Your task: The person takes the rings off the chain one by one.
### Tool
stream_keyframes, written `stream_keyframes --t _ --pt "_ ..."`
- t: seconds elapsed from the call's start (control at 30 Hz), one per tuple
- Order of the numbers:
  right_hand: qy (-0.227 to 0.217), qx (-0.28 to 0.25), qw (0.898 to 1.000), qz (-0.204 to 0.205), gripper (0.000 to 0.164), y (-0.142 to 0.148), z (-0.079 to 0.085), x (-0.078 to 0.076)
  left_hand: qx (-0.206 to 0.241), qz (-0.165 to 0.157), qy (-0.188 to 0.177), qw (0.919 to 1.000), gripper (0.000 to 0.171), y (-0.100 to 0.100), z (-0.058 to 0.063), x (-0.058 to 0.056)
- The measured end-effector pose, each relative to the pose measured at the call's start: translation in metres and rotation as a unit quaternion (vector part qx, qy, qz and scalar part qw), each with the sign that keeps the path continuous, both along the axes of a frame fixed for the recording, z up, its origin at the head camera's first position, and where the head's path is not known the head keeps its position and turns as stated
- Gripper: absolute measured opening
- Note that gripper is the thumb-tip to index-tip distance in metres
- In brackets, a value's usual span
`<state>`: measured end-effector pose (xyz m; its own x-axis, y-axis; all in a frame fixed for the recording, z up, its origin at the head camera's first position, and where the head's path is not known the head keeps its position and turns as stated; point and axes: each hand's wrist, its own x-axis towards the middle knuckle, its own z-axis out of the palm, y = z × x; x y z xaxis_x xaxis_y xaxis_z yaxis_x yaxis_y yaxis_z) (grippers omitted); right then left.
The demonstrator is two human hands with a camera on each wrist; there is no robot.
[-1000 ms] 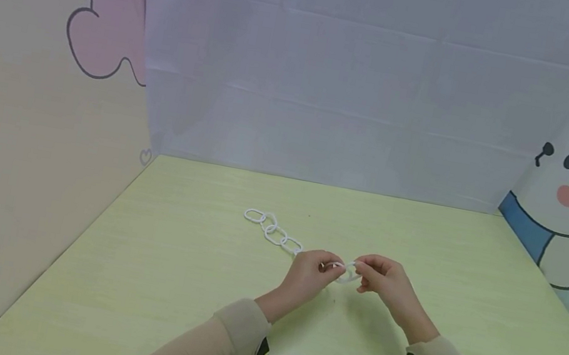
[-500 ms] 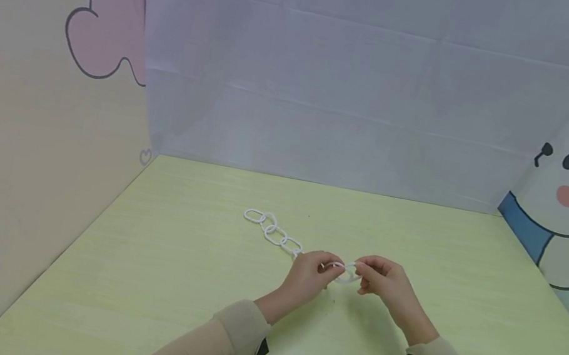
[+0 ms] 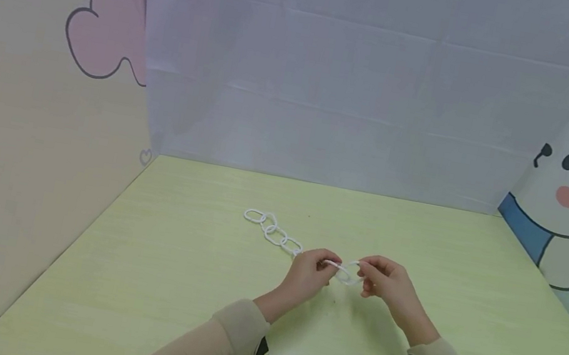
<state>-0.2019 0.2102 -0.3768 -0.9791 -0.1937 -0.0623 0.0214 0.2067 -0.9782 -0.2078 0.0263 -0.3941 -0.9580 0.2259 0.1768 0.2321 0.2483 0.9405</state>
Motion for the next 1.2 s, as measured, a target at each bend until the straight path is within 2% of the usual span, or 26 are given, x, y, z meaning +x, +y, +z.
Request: stream_keyframes --t 0.17,0.73,1.2 --pt "-0.006 0.004 1.000 -0.003 0.042 0.003 0.000 0.000 0.010 0.011 -0.017 0.9997 0.008 -0.002 0.001 0.000" --pt "-0.014 0.004 1.000 -0.017 0.041 0.013 -0.003 0.000 0.039 0.014 -0.023 0.9989 0.016 -0.005 0.001 0.002" --pt "-0.022 0.004 1.000 -0.016 0.041 0.022 -0.004 -0.001 0.044 0.017 -0.017 0.9988 0.014 -0.005 0.002 0.001"
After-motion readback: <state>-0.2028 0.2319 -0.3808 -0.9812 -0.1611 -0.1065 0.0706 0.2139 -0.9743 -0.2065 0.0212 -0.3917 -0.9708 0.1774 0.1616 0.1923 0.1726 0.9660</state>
